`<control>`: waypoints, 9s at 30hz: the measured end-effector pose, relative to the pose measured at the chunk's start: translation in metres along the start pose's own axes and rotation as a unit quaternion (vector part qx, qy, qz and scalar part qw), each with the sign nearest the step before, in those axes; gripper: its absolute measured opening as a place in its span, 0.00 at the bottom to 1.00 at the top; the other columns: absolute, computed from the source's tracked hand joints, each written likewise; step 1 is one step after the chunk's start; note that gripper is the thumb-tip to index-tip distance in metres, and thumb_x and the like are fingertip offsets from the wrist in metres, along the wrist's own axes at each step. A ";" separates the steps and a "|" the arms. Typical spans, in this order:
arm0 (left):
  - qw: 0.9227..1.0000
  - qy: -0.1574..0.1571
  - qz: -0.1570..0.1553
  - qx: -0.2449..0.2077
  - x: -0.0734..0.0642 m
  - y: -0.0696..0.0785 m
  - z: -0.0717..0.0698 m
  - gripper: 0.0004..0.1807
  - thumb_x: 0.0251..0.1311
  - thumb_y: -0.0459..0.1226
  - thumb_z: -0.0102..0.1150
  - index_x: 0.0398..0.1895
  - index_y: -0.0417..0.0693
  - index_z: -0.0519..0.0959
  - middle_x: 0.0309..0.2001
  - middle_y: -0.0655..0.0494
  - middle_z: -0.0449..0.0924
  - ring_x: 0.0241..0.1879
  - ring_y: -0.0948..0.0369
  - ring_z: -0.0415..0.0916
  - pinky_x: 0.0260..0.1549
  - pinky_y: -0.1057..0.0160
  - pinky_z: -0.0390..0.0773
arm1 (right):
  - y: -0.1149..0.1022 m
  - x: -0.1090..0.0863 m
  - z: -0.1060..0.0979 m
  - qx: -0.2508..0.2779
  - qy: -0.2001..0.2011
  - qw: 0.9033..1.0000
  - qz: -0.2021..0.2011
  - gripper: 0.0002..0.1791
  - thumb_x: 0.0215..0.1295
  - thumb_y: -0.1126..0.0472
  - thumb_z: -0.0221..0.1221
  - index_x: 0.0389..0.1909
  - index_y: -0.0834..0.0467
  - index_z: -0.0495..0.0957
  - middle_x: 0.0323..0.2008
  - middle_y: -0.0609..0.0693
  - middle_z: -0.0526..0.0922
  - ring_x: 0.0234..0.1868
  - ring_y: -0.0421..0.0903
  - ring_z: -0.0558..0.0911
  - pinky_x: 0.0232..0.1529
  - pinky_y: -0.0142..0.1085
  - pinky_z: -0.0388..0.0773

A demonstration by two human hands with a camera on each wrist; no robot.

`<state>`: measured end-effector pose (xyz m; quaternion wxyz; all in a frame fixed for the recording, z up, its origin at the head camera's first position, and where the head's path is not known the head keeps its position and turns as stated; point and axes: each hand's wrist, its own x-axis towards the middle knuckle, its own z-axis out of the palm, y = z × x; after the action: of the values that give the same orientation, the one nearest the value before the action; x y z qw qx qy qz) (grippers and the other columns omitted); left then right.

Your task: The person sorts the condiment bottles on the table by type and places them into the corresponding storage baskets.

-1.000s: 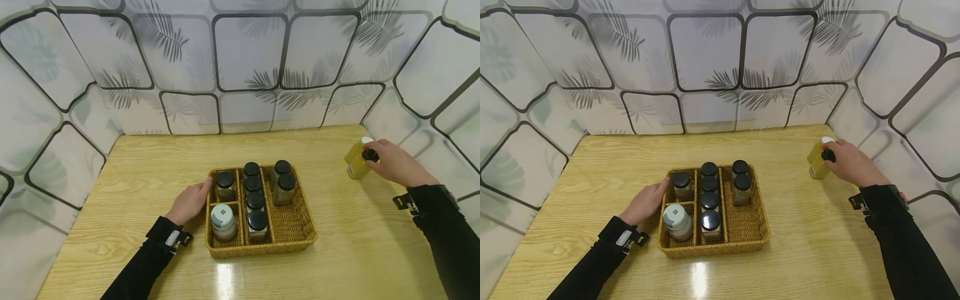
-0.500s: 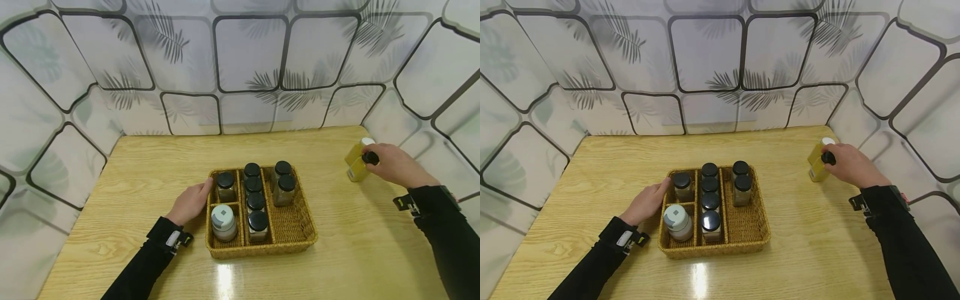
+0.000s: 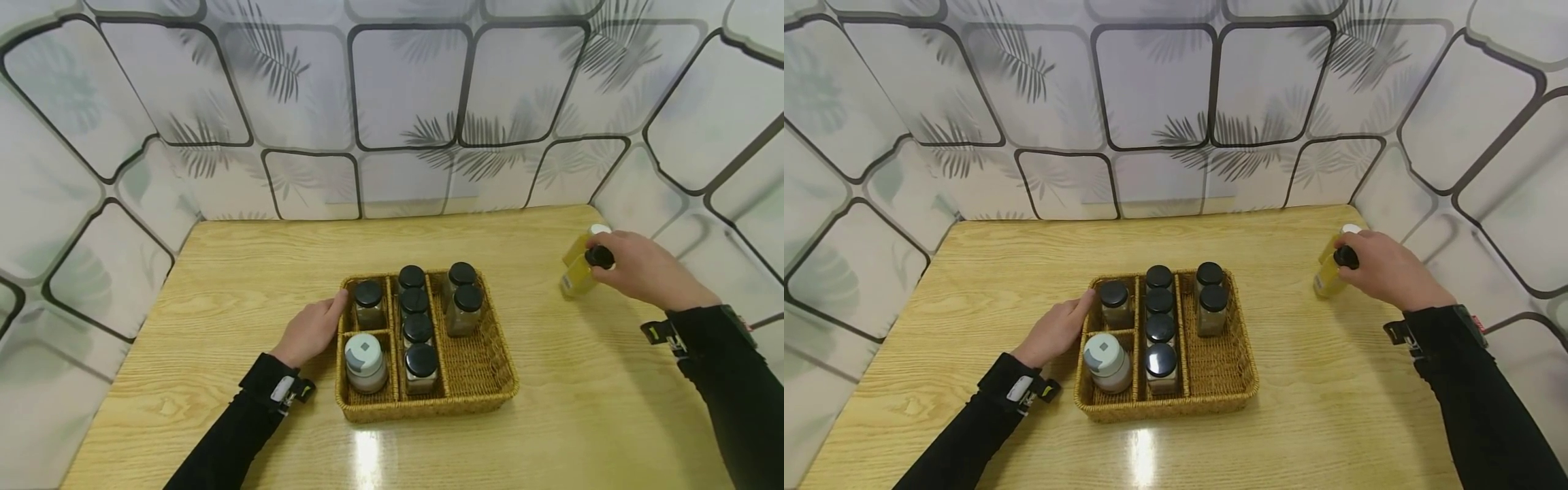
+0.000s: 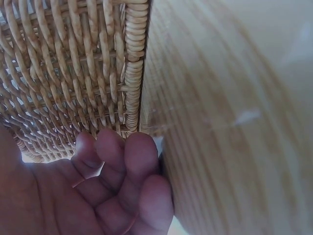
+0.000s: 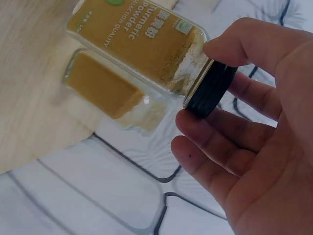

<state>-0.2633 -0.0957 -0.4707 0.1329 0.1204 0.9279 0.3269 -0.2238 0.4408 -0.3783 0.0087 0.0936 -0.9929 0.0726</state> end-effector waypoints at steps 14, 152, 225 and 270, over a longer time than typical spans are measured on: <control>1.000 0.004 0.005 0.006 0.000 -0.001 0.000 0.46 0.73 0.69 0.16 0.50 0.45 0.80 0.25 0.49 0.70 0.43 0.54 0.79 0.49 0.49 0.74 | -0.049 -0.004 -0.024 -0.017 0.032 0.999 -0.032 0.24 0.62 0.60 0.68 0.58 0.60 0.76 0.50 0.61 0.80 0.45 0.55 0.81 0.43 0.53 0.75; 1.000 0.002 0.005 0.000 -0.001 0.000 0.001 0.45 0.73 0.69 0.17 0.40 0.46 0.78 0.21 0.54 0.56 0.31 0.56 0.73 0.41 0.54 0.68 | -0.198 -0.012 0.030 -0.084 0.091 0.953 -0.277 0.27 0.59 0.46 0.71 0.54 0.58 0.81 0.47 0.52 0.79 0.36 0.44 0.80 0.36 0.40 0.79; 1.000 0.005 0.002 0.012 0.000 0.000 -0.001 0.47 0.73 0.69 0.17 0.43 0.44 0.80 0.35 0.45 0.77 0.41 0.54 0.79 0.44 0.51 0.73 | 0.019 0.009 -0.018 0.019 0.055 0.998 -0.009 0.29 0.67 0.60 0.66 0.63 0.69 0.70 0.65 0.75 0.63 0.62 0.76 0.62 0.60 0.67 0.58; 1.000 0.006 -0.002 0.001 0.000 -0.002 0.001 0.45 0.70 0.71 0.16 0.34 0.47 0.76 0.22 0.53 0.58 0.31 0.57 0.73 0.39 0.54 0.67 | 0.043 0.037 0.017 0.018 -0.040 0.999 -0.002 0.34 0.69 0.64 0.61 0.71 0.71 0.60 0.68 0.77 0.58 0.64 0.78 0.62 0.62 0.67 0.60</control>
<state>-0.2632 -0.0961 -0.4727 0.1277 0.1166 0.9293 0.3264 -0.2687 0.4734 -0.4004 -0.0329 0.0987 -0.9908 0.0865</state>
